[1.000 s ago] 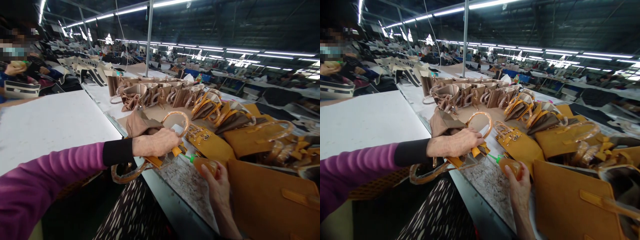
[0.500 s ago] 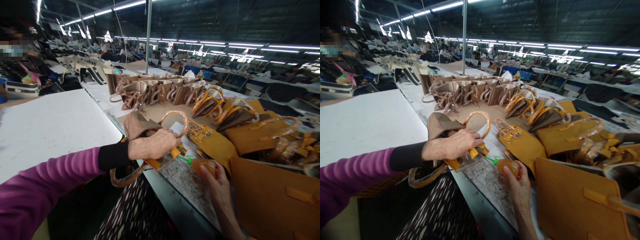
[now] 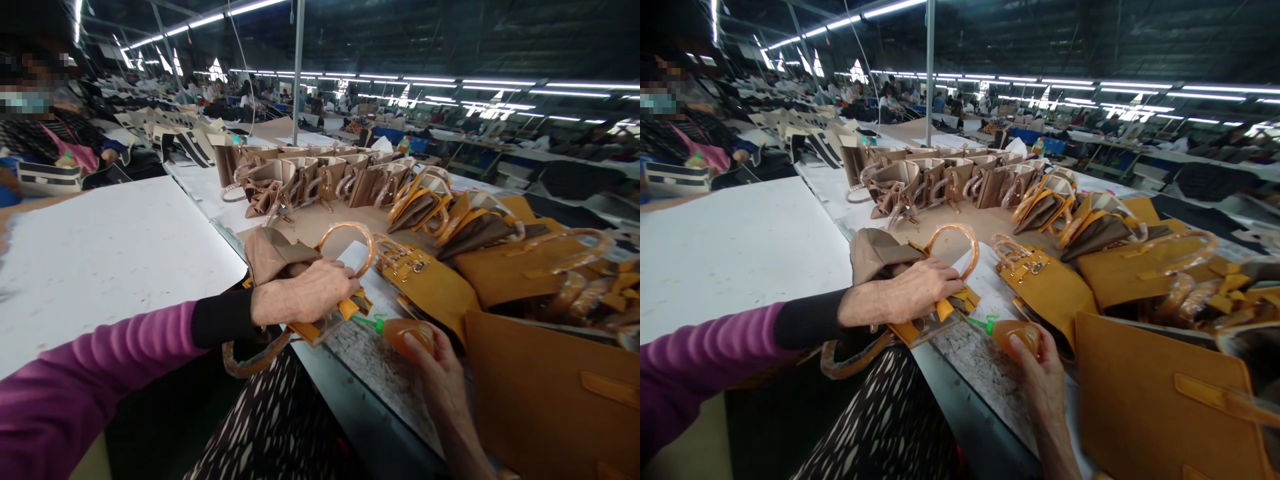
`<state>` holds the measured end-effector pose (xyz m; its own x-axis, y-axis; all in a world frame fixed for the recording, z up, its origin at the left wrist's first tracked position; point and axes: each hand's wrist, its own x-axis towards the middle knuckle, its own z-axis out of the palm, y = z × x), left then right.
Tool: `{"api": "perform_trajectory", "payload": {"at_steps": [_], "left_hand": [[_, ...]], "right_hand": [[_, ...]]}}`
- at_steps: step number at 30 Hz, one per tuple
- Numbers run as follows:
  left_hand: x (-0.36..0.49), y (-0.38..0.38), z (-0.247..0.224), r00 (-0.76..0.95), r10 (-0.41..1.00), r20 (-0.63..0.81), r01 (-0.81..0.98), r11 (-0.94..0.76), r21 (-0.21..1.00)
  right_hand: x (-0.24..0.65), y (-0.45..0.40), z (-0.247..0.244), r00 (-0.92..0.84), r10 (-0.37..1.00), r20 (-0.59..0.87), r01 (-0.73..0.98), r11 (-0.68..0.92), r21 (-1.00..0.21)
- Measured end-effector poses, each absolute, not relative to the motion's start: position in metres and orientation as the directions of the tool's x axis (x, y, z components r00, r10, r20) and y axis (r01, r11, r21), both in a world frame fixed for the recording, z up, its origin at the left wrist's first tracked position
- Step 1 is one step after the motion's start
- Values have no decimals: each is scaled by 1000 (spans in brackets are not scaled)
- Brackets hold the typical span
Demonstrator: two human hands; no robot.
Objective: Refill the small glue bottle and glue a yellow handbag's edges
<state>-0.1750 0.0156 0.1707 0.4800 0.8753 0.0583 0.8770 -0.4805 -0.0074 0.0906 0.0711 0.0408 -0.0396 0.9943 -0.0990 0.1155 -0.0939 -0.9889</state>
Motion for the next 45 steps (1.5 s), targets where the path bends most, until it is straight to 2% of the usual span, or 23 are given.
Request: {"api": "perform_trajectory", "payload": {"at_steps": [11,26,35,45], "left_hand": [[-174,7,170,462,885,61,884,-465,58],[-170,-1,180,439,898,-18,898,-438,48],[-171,-2,179,443,896,-34,896,-440,56],[-174,-1,170,462,886,34,884,-463,64]], "right_hand": [[89,65,38,-47,983,-177,42,-176,-984],[86,53,40,-104,961,-257,-116,-268,-956],[86,46,44,-148,949,-277,-132,-296,-946],[79,27,64,-203,943,-263,-145,-295,-944]]}}
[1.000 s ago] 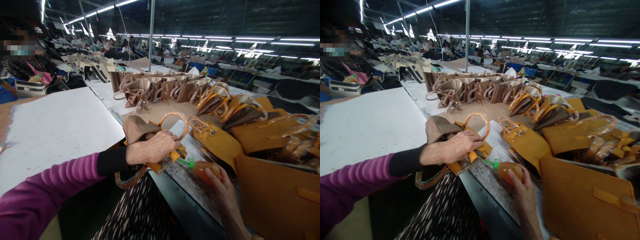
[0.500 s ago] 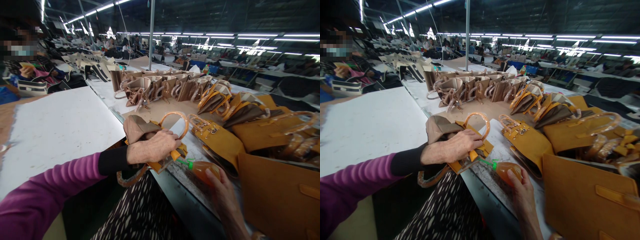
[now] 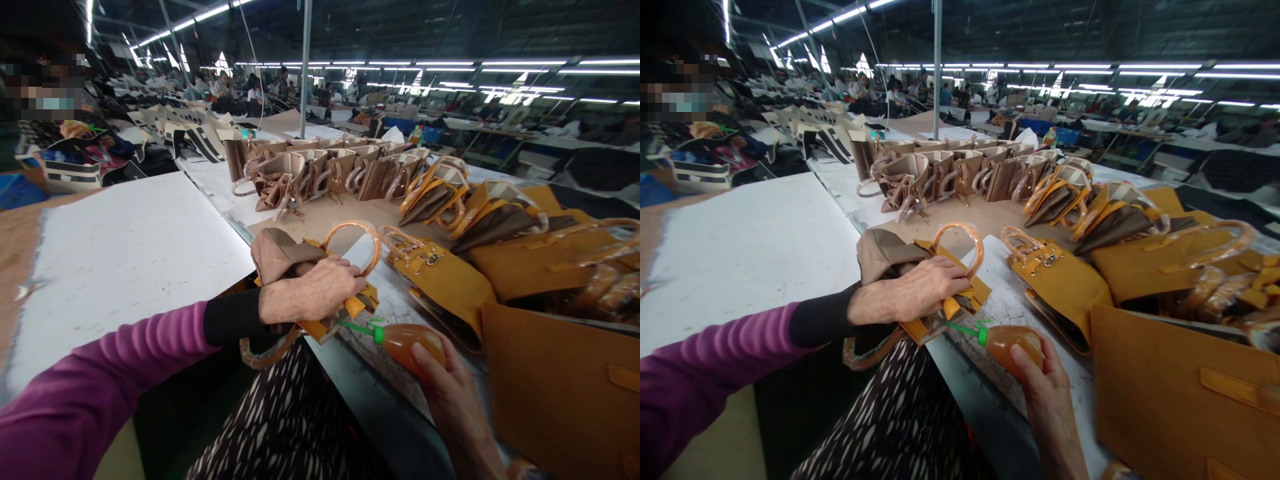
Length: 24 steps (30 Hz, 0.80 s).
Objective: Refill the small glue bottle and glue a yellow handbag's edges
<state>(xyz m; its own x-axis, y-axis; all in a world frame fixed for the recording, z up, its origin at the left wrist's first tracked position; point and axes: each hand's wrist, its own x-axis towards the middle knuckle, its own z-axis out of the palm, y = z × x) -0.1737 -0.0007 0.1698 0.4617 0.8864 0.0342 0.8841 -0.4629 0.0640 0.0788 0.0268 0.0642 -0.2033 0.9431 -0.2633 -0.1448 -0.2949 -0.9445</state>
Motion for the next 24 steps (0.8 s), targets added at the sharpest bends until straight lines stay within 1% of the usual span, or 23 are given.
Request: {"api": "perform_trajectory", "payload": {"at_steps": [5,12,16,21,24], "left_hand": [[-176,-1,164,476,876,79,876,-480,49],[-173,-6,176,453,891,-4,889,-452,67],[-172,-6,177,462,887,1,885,-461,56],[-174,-4,171,468,884,21,883,-468,38],[-175,-3,167,471,881,50,880,-473,37]], "right_hand": [[76,21,71,-225,935,-275,-115,-306,-945],[77,14,74,-243,925,-294,-68,-318,-946],[78,9,75,-248,929,-275,-54,-296,-954],[79,4,77,-235,916,-324,-6,-334,-942],[79,0,75,-235,918,-318,-12,-330,-944]]}}
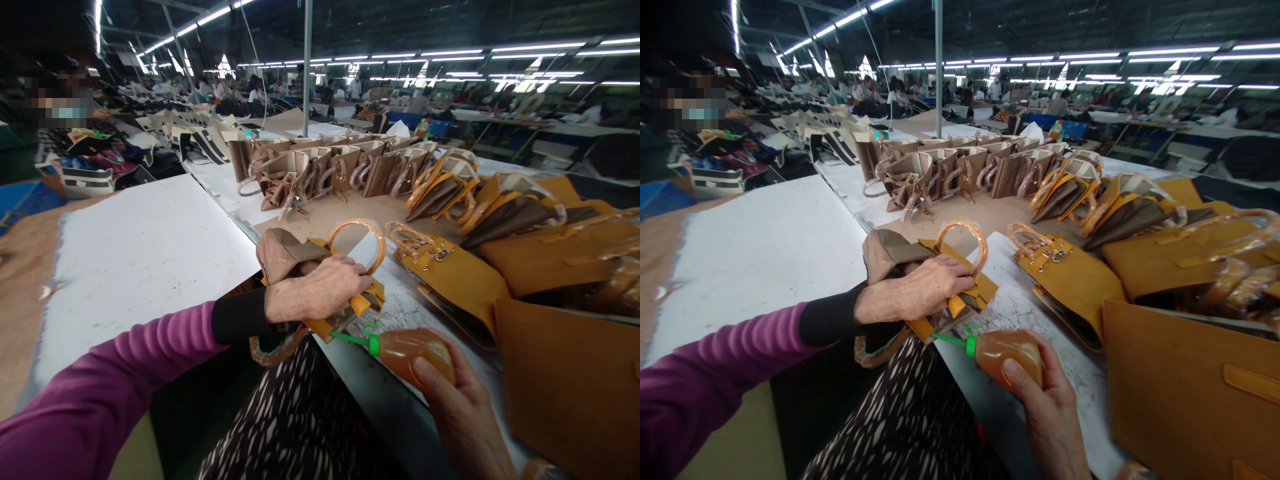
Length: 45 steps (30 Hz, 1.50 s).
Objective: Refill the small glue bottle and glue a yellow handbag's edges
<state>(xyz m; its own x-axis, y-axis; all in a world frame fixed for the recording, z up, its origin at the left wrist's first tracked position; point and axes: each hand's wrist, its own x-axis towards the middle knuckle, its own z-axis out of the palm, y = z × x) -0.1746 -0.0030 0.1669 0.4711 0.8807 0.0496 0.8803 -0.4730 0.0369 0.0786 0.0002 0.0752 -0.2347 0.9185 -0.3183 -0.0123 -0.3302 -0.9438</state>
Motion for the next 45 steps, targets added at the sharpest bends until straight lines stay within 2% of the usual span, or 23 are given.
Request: {"api": "perform_trajectory", "payload": {"at_steps": [7,13,17,22,31,38,45], "left_hand": [[-173,-3,170,465,885,15,884,-465,32],[-169,-5,182,429,901,-66,903,-428,27],[-170,-5,180,437,898,-52,899,-435,49],[-171,-5,177,444,896,-16,895,-443,56],[-171,-5,177,450,893,-20,892,-449,47],[-169,-7,183,442,896,-47,897,-441,33],[-170,-5,179,452,892,-24,891,-450,56]], "right_hand": [[81,-8,75,-242,927,-286,-24,-301,-953],[83,-16,75,-220,909,-355,-119,-386,-915],[76,-24,80,-179,894,-410,-223,-443,-868],[67,-27,88,-173,883,-436,-270,-468,-841],[72,-31,77,-229,841,-491,-249,-538,-805],[67,-30,86,-146,878,-456,-267,-479,-836],[66,-33,84,-187,858,-478,-265,-512,-817]]}}
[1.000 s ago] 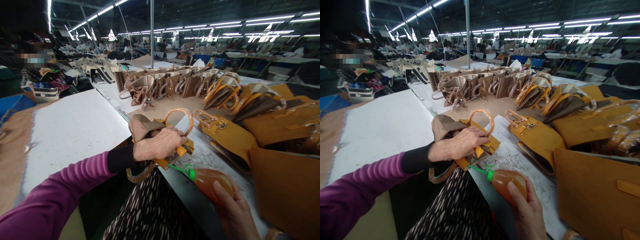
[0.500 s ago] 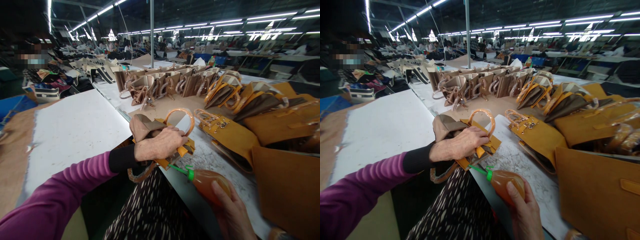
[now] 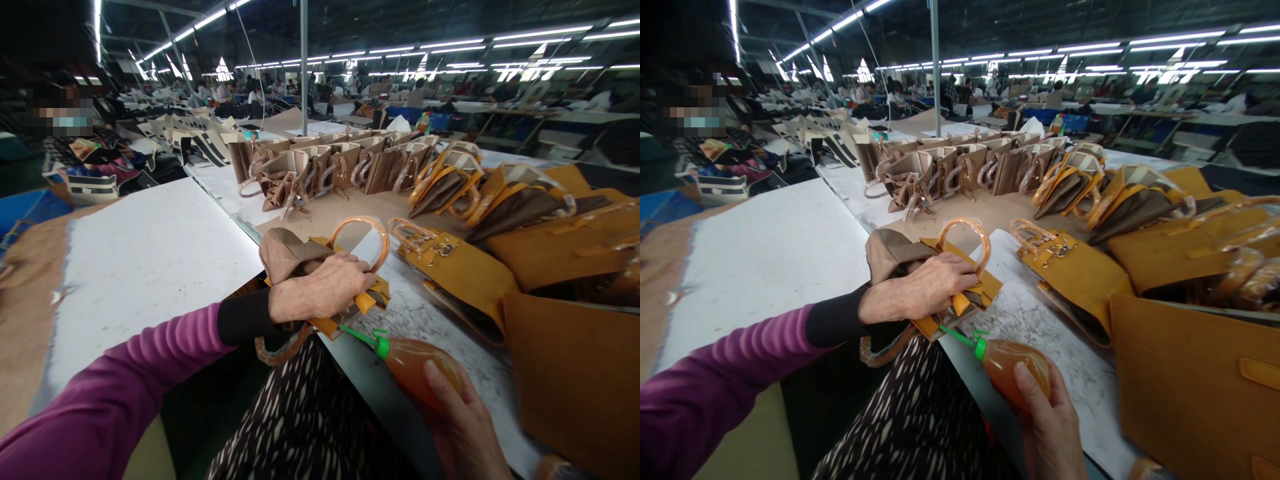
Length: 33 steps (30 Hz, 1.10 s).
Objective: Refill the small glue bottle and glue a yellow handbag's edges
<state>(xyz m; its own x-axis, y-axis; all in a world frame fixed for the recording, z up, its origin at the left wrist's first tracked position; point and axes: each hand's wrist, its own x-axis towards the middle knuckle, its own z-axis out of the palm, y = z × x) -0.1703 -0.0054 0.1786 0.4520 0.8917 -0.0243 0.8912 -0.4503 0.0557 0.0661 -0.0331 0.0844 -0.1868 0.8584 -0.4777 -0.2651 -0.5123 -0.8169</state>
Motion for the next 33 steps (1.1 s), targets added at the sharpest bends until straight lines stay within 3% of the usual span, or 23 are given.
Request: {"api": "perform_trajectory", "payload": {"at_steps": [6,11,17,33], "left_hand": [[-172,-4,175,457,889,-10,889,-456,51],[-173,-5,177,456,890,2,889,-455,44],[-172,-2,178,439,899,-5,897,-438,65],[-174,1,173,453,890,47,888,-455,66]], "right_hand": [[73,-34,76,-199,851,-485,-169,-518,-839],[86,-32,73,-110,934,-340,31,-338,-941],[90,-27,83,-51,974,-220,177,-208,-962],[89,-23,76,-64,957,-284,-21,-286,-958]]}}
